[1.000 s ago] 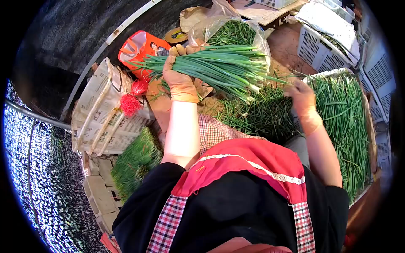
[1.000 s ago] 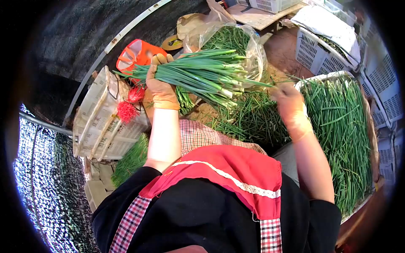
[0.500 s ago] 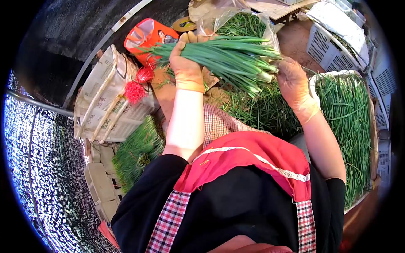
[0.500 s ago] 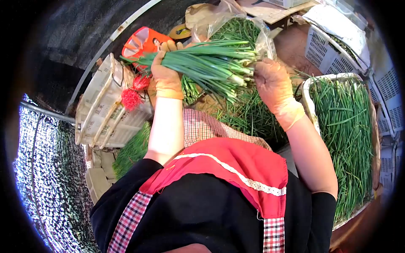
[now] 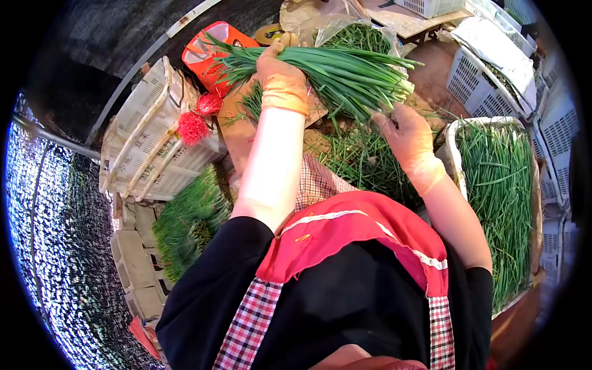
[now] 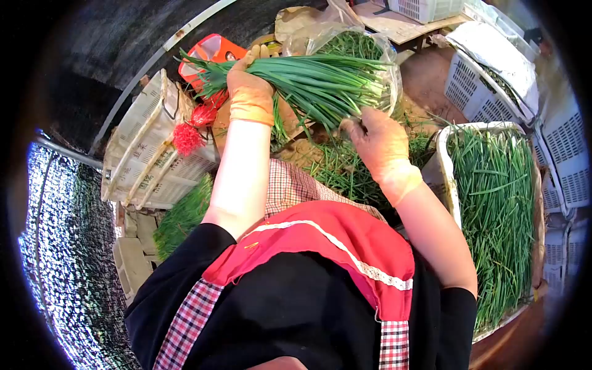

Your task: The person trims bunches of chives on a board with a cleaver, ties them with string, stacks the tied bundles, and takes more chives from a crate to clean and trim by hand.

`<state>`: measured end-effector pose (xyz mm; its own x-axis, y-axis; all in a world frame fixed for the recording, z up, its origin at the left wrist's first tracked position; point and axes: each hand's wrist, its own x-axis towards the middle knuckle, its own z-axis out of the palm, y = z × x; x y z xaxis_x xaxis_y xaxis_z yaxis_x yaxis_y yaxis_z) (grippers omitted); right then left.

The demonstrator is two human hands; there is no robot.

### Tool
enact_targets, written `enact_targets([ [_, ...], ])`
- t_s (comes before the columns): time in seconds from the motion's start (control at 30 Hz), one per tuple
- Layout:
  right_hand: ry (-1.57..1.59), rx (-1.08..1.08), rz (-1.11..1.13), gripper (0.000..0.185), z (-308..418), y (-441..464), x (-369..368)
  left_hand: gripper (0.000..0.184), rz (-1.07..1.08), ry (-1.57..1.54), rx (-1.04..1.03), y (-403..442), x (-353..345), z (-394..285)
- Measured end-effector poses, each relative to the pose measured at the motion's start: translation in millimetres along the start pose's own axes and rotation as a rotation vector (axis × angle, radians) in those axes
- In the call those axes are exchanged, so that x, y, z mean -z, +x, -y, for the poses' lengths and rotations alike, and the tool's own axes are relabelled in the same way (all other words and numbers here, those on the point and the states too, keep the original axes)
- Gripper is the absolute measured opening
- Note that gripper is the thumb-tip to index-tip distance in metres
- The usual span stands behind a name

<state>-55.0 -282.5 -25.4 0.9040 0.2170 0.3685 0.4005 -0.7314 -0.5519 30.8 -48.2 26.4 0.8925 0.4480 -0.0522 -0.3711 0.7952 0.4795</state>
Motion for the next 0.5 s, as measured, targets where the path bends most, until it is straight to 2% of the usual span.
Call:
enact_targets([
  [0.03,-0.004,0.003,0.001,0.026,-1,-1,-3,0.021,-0.023,-0.012,0.007,2,0,0],
  [0.1,0.249,0.210,-0.174,0.018,-7,-7,-8,0.020,-0.011,-0.010,0.013,6,0,-1],
  [0.17,0.496,0.036,-0.138,0.012,-29,-23,-15,0.021,0.087,0.031,-0.007,5,-1,-2],
  [0.23,0.243,-0.287,0.118,0.017,-72,-36,-6,0.023,0.044,0.004,0.040,9,-5,-5],
  [0.27,-0.067,-0.394,0.356,0.021,-104,-38,-2,0.023,0.030,0.021,0.039,12,-5,-5],
  [0.33,-0.373,-0.509,0.590,0.027,-123,-47,-3,0.022,0.043,0.037,0.063,2,-9,-8],
  [0.4,-0.228,-0.333,0.324,0.041,-126,-58,-3,0.021,0.032,0.066,0.100,-17,-25,-11],
  [0.43,0.206,-0.348,0.244,0.053,-89,-41,8,0.021,0.008,0.094,0.129,-23,-28,-13],
  [0.47,0.579,-0.291,0.135,0.051,-81,-26,-1,0.019,0.005,0.048,0.087,-7,-16,-11],
  [0.5,0.701,-0.307,0.149,0.046,-57,-13,5,0.019,0.004,0.049,0.083,-10,-17,-11],
])
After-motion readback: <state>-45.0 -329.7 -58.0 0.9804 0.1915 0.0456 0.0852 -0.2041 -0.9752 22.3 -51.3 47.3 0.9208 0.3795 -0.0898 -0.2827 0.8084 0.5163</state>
